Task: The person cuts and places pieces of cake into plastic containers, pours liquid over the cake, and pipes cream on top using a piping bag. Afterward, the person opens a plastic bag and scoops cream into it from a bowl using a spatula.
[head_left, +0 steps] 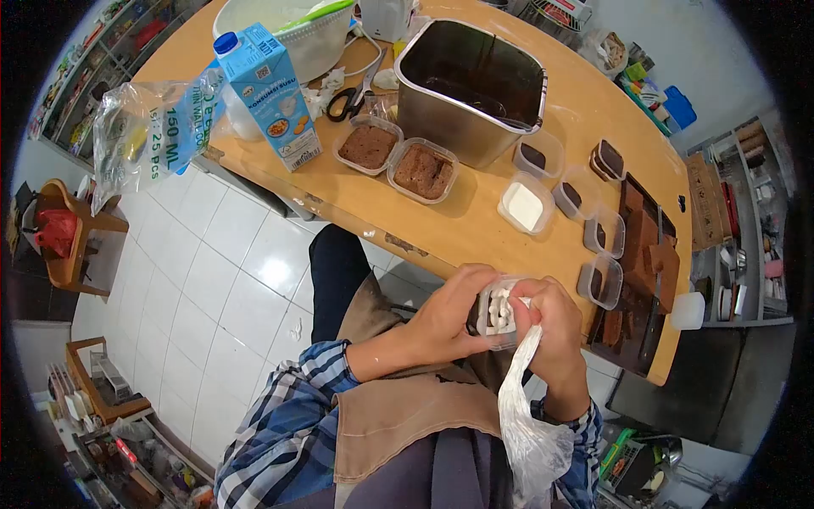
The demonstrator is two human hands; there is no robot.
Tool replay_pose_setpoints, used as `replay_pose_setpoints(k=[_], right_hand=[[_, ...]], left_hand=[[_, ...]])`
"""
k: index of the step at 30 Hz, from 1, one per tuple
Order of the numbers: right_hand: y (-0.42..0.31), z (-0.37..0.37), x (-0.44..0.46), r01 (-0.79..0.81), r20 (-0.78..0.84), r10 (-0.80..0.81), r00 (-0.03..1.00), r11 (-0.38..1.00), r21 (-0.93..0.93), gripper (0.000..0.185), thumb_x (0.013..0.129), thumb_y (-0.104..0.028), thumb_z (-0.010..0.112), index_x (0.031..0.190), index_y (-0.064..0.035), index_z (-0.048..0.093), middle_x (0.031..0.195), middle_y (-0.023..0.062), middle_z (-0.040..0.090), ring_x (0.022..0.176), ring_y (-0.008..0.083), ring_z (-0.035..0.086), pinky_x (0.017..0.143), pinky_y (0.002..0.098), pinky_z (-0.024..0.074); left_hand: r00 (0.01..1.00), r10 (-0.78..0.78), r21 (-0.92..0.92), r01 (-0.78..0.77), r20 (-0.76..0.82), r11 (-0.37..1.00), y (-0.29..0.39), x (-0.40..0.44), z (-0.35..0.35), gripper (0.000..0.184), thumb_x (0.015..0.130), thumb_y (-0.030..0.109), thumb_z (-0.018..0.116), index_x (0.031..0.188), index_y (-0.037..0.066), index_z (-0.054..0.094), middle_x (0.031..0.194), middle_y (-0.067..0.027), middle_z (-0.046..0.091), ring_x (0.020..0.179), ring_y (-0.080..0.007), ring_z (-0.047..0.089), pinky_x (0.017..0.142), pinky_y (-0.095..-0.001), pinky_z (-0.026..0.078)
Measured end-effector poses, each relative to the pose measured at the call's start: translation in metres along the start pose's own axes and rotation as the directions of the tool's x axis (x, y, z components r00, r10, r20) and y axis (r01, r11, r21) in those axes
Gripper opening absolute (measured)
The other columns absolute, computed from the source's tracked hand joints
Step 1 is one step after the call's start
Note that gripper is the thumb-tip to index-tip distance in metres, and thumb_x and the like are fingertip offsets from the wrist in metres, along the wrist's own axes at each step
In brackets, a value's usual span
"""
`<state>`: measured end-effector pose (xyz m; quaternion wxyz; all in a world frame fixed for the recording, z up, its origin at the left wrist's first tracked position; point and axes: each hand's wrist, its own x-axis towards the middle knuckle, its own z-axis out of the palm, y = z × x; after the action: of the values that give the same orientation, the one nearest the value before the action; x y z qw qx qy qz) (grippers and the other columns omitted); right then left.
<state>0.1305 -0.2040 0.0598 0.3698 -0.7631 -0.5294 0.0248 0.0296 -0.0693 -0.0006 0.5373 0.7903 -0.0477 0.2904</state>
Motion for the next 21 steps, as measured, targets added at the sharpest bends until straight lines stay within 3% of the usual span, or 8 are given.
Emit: replay_pose_setpoints(k=[4, 13, 21], right_hand=[[-0.0039, -0.0041, 0.0029, 0.007, 0.071, -0.005, 0.997, 0.999, -0.033, 0.018, 0.076, 0.002, 0.061, 0.091, -0.0016, 0.05, 0.078, 0.016, 0.056, 0.067, 0.0345, 0.053, 0.058, 0.0434, 0.041], [-0.0091, -0.0045, 0.0044, -0.054, 0.058, 0.059, 0.997, 0.995, -0.08, 0.017, 0.074, 0.001, 0.064, 0.087, -0.0019, 0.052, 0.07, 0.0144, 0.055, 0.062, 0.0336, 0.053, 0.054, 0.0418, 0.0405], [-0.0065, -0.0058, 0.0037, 0.024, 0.081, -0.013, 0.997, 0.99, -0.137, 0.022, 0.07, 0.001, 0.065, 0.087, -0.0027, 0.053, 0.068, 0.0134, 0.053, 0.061, 0.0325, 0.051, 0.053, 0.0416, 0.0389]], left_hand=[[1.0, 0.005, 0.003, -0.004, -0.006, 1.0, -0.0009, -0.0009, 0.0001, 0.075, 0.063, 0.015, 0.08, 0.122, -0.003, 0.037, 0.113, -0.0213, 0.048, 0.104, -0.038, 0.049, 0.088, -0.0402, 0.042], [1.0, 0.014, -0.005, -0.014, -0.011, 1.0, -0.0031, -0.0012, 0.0009, 0.076, 0.062, 0.014, 0.08, 0.123, -0.003, 0.037, 0.114, -0.0215, 0.047, 0.104, -0.0379, 0.048, 0.088, -0.0396, 0.042], [1.0, 0.016, 0.012, -0.016, -0.015, 1.0, -0.0036, 0.0009, -0.0032, 0.076, 0.062, 0.015, 0.081, 0.122, -0.003, 0.038, 0.113, -0.0215, 0.047, 0.104, -0.0378, 0.048, 0.089, -0.0394, 0.042]])
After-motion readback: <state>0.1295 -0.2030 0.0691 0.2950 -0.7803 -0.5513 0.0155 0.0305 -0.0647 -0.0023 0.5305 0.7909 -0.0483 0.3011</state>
